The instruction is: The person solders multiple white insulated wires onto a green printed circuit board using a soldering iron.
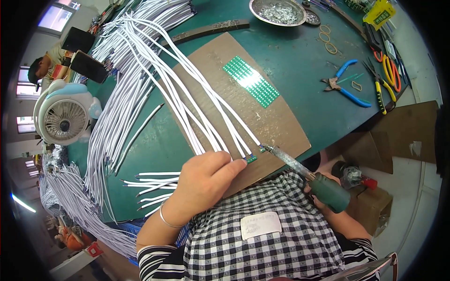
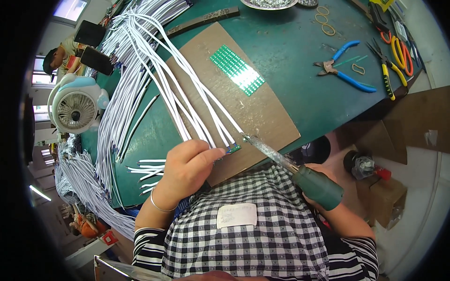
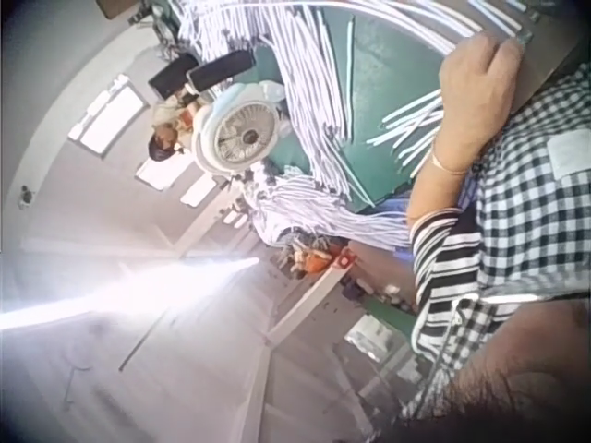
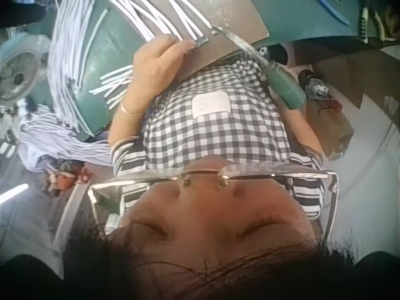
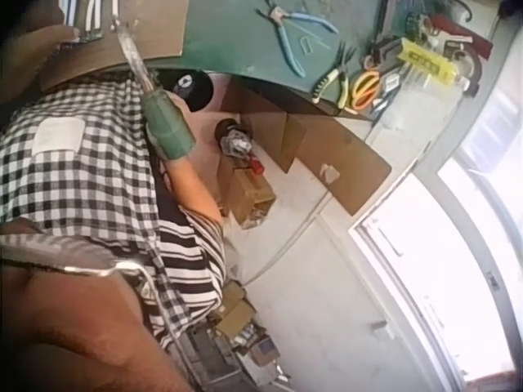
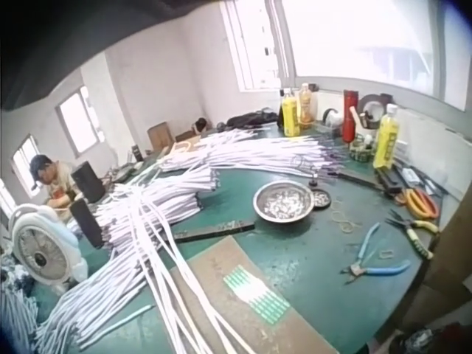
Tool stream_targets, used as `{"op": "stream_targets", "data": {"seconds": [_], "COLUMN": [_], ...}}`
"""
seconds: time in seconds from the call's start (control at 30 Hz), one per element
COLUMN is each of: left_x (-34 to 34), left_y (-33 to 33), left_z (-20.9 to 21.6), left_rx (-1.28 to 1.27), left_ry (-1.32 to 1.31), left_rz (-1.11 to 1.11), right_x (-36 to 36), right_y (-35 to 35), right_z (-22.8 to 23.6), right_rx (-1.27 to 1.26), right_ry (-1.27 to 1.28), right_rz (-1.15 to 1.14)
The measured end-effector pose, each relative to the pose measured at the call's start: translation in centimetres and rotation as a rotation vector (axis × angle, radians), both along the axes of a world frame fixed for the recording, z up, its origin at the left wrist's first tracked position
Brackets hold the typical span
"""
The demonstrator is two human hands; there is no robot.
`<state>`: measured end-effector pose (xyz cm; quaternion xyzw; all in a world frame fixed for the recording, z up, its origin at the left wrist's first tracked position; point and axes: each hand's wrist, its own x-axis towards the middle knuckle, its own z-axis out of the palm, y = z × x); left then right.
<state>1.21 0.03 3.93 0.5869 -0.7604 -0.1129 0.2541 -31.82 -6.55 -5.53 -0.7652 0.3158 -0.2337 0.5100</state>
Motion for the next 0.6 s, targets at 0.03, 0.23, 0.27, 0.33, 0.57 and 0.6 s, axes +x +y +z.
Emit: {"op": "stream_targets", "data": {"seconds": [0.03, 0.23, 0.27, 0.33, 0.57, 0.6], "left_x": [-0.3, -1.8, -2.1, -2.4, -2.8, -2.9], "left_y": [0.1, 0.7, 0.7, 0.5, 0.3, 0.2], "left_z": [-0.1, 0.0, -0.1, -0.5, -1.3, -1.3], "left_rx": [0.001, 0.003, 0.002, -0.064, -0.078, -0.068], "left_ry": [-0.008, -0.063, -0.064, -0.010, -0.018, -0.033], "left_rz": [-0.013, 0.051, 0.050, 0.112, 0.099, 0.102], "right_x": [-0.1, 0.0, 0.4, 1.2, 0.6, 0.2], "right_y": [0.0, 0.7, 0.7, 0.4, 0.3, 0.4], "right_z": [0.0, 0.3, 0.5, 1.3, 0.8, 0.5], "right_rx": [-0.038, -0.079, -0.080, -0.085, -0.040, -0.050], "right_ry": [0.000, -0.070, -0.071, -0.205, -0.234, -0.216], "right_rz": [0.004, -0.073, -0.073, -0.080, -0.048, -0.024]}}
